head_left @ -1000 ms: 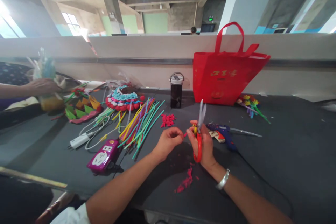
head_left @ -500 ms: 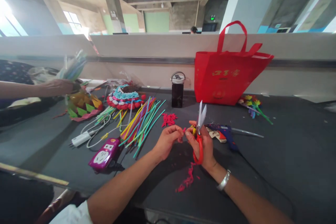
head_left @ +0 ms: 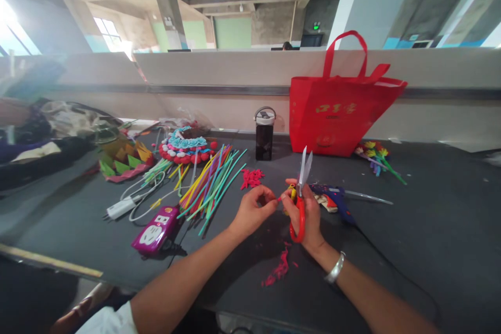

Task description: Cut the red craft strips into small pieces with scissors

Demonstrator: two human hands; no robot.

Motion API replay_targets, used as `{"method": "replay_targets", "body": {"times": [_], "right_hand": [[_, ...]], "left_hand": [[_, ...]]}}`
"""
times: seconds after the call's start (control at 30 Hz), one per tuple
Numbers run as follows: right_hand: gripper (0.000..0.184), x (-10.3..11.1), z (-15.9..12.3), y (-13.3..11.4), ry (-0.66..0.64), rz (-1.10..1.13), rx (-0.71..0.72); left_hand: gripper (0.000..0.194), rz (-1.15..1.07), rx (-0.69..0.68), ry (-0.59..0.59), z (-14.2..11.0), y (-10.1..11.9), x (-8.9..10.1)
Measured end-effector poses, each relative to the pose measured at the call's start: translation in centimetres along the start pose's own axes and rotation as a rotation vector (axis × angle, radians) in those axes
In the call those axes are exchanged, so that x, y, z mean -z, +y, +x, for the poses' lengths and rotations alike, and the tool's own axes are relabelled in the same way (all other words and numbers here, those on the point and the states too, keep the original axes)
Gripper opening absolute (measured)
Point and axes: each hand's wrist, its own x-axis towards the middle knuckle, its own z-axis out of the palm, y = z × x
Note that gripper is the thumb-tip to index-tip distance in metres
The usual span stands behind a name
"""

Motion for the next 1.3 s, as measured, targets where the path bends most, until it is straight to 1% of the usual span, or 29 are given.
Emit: {"method": "replay_targets", "body": {"times": [0.07,0.13,0.2,0.27,0.33,0.4,0.47,0.53,0.63,0.7,0.77,0.9,1.1,1.3], "right_hand": [[0.026,0.0,0.1,-0.2,0.016,-0.017,-0.012],[0.025,0.0,0.1,-0.1,0.021,-0.049,-0.006],[0.025,0.0,0.1,0.1,0.013,-0.075,0.004],[0.026,0.0,-0.1,0.3,-0.005,-0.078,-0.001],[0.027,-0.1,-0.2,0.6,-0.032,-0.062,-0.014],[0.028,-0.2,-0.4,0.7,-0.047,-0.059,-0.008],[0.028,-0.3,-0.5,0.8,-0.052,-0.077,0.004],[0.028,-0.4,-0.5,1.0,-0.041,-0.117,0.021],[0.031,-0.6,-0.7,1.2,-0.058,-0.174,0.039],[0.032,-0.7,-0.9,1.3,-0.114,-0.183,0.026],[0.033,-0.9,-1.1,1.5,-0.159,-0.19,0.014],[0.036,-1.1,-1.5,1.9,-0.192,-0.242,0.062],[0.037,-1.5,-1.7,2.2,-0.214,-0.319,0.136],[0.036,-1.4,-1.8,2.0,-0.22,-0.316,0.133]], "left_hand": [[0.007,0.145,-0.112,0.023,-0.1,0.3,0.0],[0.005,0.228,-0.194,0.022,-0.1,0.5,0.1],[0.006,0.239,-0.233,0.014,-0.1,0.4,0.2],[0.007,0.215,-0.232,0.01,-0.1,0.1,0.2],[0.008,0.201,-0.191,0.017,-0.1,-0.3,0.2],[0.006,0.169,-0.103,0.022,0.0,-0.5,0.1],[0.007,0.036,0.016,0.028,0.1,-0.6,0.0],[0.008,-0.174,0.108,0.044,0.2,-0.6,0.0],[0.007,-0.473,0.145,0.089,0.4,-0.3,0.2],[0.007,-0.608,0.147,0.113,0.5,-0.1,0.4],[0.009,-0.692,0.152,0.133,0.6,0.0,0.5],[0.012,-0.762,0.169,0.151,0.6,0.0,0.5],[0.016,-0.769,0.183,0.12,0.6,0.1,0.4],[0.017,-0.786,0.205,0.09,0.5,-0.1,0.5]]}}
